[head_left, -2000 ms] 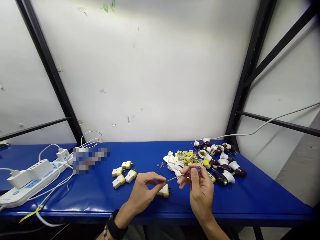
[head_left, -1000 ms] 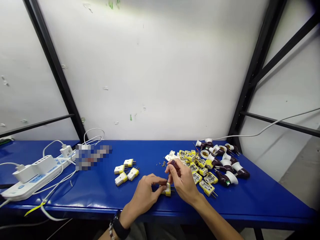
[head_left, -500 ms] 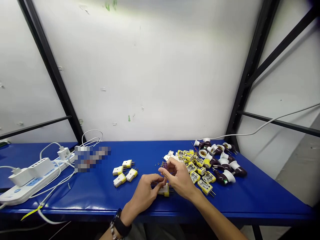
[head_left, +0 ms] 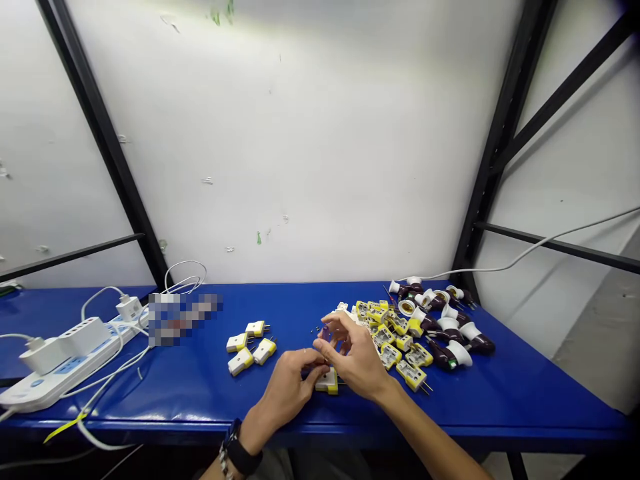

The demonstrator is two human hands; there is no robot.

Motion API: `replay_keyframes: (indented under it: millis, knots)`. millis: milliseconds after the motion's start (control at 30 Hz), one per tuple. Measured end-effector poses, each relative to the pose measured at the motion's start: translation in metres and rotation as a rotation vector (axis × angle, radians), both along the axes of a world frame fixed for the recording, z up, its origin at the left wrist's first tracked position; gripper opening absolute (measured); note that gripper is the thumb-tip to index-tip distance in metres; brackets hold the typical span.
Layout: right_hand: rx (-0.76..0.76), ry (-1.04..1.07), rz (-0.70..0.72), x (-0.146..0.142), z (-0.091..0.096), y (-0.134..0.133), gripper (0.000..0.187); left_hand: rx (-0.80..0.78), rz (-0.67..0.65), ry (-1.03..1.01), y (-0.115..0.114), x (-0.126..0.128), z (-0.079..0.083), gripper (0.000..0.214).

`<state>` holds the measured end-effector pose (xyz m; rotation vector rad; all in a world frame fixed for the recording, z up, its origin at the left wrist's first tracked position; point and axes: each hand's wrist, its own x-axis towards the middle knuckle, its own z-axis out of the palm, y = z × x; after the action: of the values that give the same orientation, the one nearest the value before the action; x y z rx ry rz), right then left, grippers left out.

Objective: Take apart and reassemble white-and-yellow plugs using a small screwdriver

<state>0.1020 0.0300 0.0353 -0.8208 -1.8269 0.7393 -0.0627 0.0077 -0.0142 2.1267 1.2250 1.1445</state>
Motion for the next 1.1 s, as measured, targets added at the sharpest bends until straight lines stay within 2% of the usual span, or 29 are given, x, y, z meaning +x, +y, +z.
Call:
replay_keyframes:
  millis: [100,200,267,367,500,633,800,967,1100]
  knots:
    - [0.008,-0.029,0.07,0.0021,-0.0012,-0.0003,0.018,0.019,-0.024,0.06,-0.0019,-0.0012,0.0022,0.024]
    - [0.05,-0.048,0.015,0.0011,-0.0021,0.0005,0.006,-0.003,-0.001,0.051,-0.0034,-0.0002,0.0038,0.016]
    - [0.063,-0.036,-0.035,-0.0003,-0.0015,0.001,0.013,-0.022,0.044,0.025,-0.003,0.0013,0.0031,0.01]
    - [0.041,-0.013,-0.039,-0.0002,0.0003,0.0002,0.013,-0.031,0.089,0.05,-0.0017,0.0024,0.0013,0.018]
    - [0.069,-0.046,0.018,0.0031,0.001,-0.0029,0.016,-0.017,0.073,0.1,-0.0021,0.0008,0.0004,0.022]
    - [0.138,-0.066,-0.068,0.0033,0.0018,-0.0048,0.005,0.015,0.035,0.119,-0.0038,-0.0007,0.001,0.026]
    - [0.104,-0.079,0.011,0.0035,0.0036,-0.0061,0.015,0.01,-0.002,0.138,-0.0041,-0.0011,0.0035,0.027]
    - [0.155,-0.107,-0.088,0.0027,0.0022,-0.0076,0.007,0.011,0.0,0.172,-0.0047,-0.0018,0.004,0.027]
    - [0.121,-0.077,-0.032,0.0017,0.0022,-0.0078,0.018,0.005,0.008,0.176,-0.005,-0.0021,0.0028,0.028]
